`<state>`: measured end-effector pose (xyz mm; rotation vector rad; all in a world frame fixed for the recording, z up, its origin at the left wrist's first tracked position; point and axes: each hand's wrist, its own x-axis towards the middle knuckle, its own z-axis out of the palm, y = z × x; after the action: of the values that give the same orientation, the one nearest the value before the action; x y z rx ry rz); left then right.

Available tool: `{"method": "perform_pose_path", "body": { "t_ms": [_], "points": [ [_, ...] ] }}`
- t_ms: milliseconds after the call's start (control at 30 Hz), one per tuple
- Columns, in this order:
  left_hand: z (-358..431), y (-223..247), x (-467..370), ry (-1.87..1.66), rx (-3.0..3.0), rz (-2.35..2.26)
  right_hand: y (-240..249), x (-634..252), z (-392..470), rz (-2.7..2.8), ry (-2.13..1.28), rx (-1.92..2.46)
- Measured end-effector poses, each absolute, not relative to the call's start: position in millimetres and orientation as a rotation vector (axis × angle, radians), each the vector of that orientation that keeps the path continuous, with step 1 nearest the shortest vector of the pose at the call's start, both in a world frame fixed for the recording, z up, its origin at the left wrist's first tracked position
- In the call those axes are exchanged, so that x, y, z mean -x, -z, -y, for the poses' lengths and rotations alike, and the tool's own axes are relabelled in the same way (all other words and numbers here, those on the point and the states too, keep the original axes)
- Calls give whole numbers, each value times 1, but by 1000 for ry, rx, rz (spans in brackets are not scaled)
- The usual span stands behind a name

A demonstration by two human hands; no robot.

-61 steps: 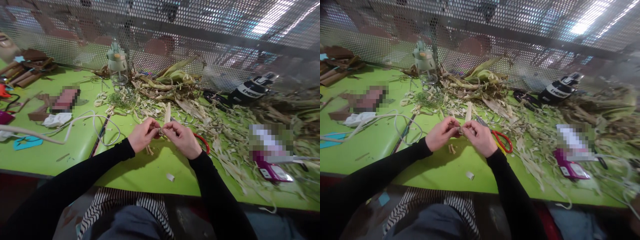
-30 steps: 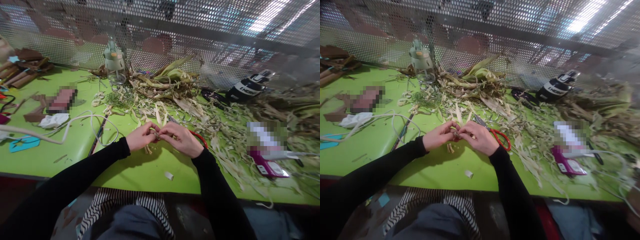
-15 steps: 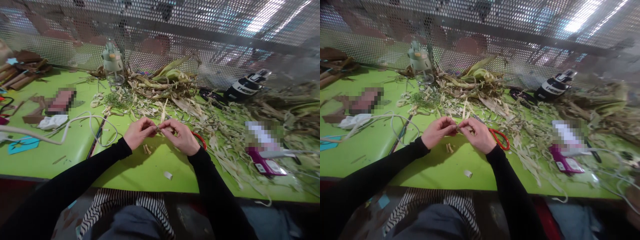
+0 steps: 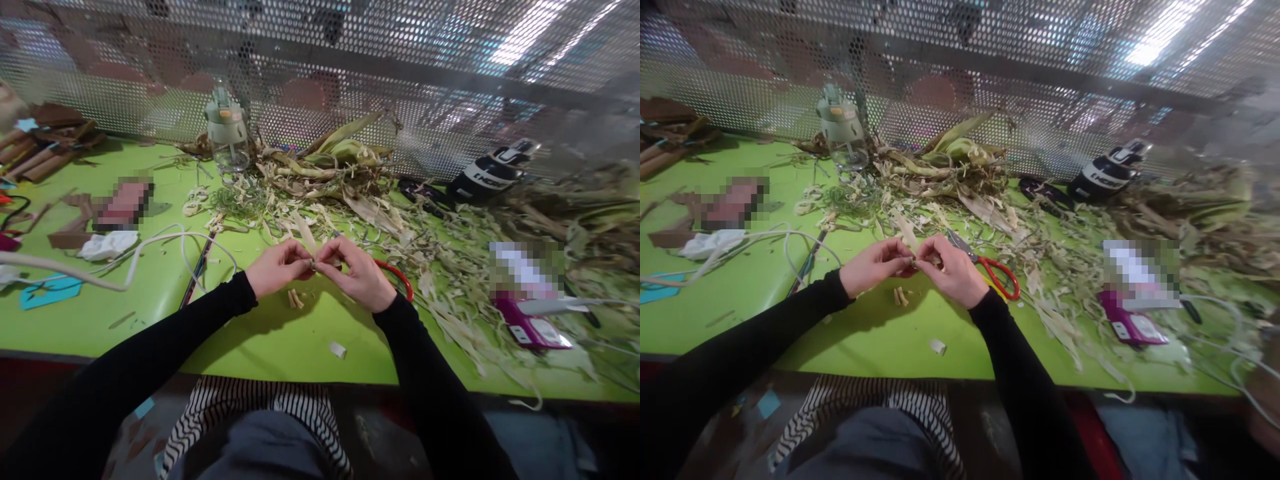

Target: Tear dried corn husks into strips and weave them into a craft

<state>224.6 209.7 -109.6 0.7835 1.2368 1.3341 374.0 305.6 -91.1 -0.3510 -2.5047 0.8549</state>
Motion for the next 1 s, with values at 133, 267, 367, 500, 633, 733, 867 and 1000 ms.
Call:
{"method": "perform_pose_path", "body": {
  "t_ms": [133, 267, 367, 500, 633, 733, 867, 1000],
  "points": [
    [-203, 104, -216, -1359, -752, -1202, 84, -365, -298, 2512, -896, 330],
    [-195, 103, -205, -1368, -713, -1220, 79, -355, -296, 2564, -963, 274],
    [-193, 109, -197, -1394, -753, -1235, 84, -346, -299, 2579, -1026, 277],
    [-194, 119, -190, -1433, -849, -1243, 96, -337, -302, 2490, -1095, 375],
    [-197, 127, -187, -1383, -867, -1293, 105, -334, -304, 2397, -1192, 418],
    [-197, 131, -188, -1377, -885, -1304, 108, -336, -306, 2378, -1346, 373],
    [-195, 133, -190, -1377, -928, -1314, 109, -336, -309, 2351, -1452, 340],
    [-192, 132, -191, -1360, -951, -1306, 111, -335, -305, 2409, -1248, 442]
  ]
}}
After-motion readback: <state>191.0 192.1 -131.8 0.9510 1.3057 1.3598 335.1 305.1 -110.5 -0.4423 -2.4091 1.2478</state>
